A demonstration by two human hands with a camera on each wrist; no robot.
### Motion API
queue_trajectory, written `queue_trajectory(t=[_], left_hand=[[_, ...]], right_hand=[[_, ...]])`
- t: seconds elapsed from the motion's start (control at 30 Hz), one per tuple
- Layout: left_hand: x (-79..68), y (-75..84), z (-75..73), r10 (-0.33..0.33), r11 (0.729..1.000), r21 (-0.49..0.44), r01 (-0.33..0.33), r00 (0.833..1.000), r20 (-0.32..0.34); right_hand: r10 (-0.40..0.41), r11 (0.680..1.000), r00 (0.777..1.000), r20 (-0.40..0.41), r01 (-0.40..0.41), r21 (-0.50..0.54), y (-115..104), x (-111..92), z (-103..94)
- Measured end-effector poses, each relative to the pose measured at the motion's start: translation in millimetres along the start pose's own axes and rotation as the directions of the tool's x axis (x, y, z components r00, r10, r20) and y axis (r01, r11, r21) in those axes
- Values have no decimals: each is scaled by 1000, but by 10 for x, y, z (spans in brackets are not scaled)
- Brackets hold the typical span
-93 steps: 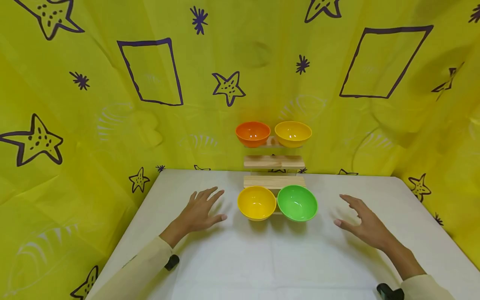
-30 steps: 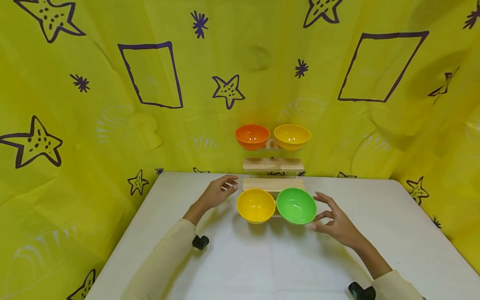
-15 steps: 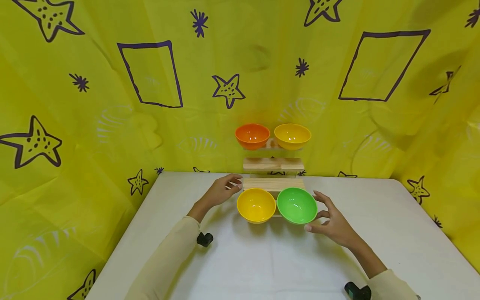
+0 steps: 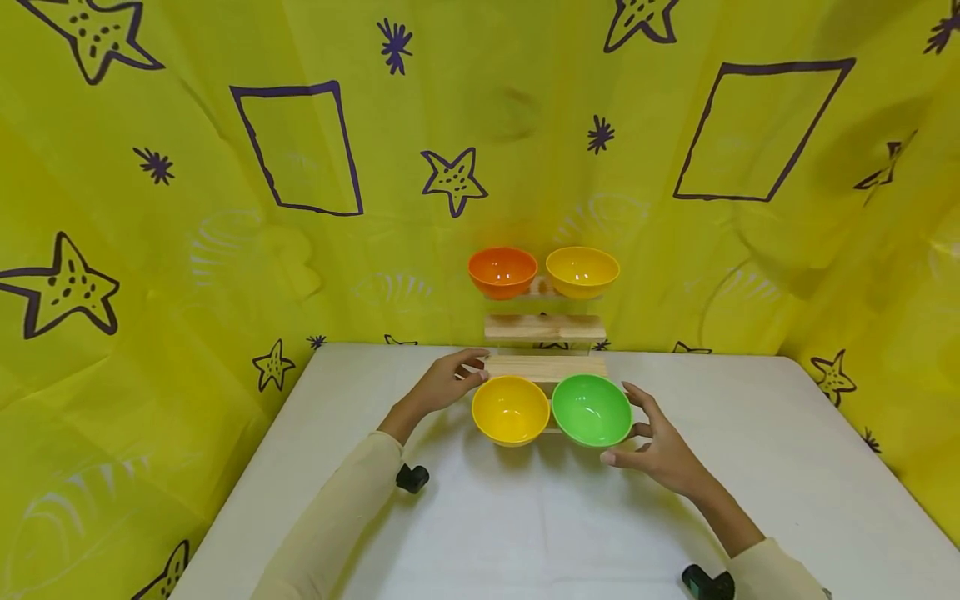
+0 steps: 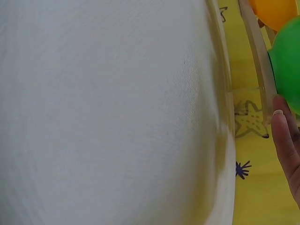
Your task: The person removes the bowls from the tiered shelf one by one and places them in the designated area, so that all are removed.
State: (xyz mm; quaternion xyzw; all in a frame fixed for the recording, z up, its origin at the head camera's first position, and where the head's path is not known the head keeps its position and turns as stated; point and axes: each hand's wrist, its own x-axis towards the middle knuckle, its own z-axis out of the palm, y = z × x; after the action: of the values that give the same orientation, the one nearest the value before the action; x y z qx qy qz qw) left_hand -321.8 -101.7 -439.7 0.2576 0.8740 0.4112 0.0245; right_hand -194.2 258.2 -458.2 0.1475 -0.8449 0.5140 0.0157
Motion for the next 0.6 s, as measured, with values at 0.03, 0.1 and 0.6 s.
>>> queue_trajectory(t=[0.03,0.1,0.6], left_hand=[[4,-1,3,3,1000,3,-3,1000,4],[17,-8,9,11,1000,6,-11,1000,13],[19,-7,-11,-27,1000,17,27,999,35]], right_hand=[[1,1000,1000,-3,-1,3,0,-1,4],[0,1000,1000,-8,0,6,-1,-3,7],[2,1000,1000,-23,-2,16,-2,42,71]])
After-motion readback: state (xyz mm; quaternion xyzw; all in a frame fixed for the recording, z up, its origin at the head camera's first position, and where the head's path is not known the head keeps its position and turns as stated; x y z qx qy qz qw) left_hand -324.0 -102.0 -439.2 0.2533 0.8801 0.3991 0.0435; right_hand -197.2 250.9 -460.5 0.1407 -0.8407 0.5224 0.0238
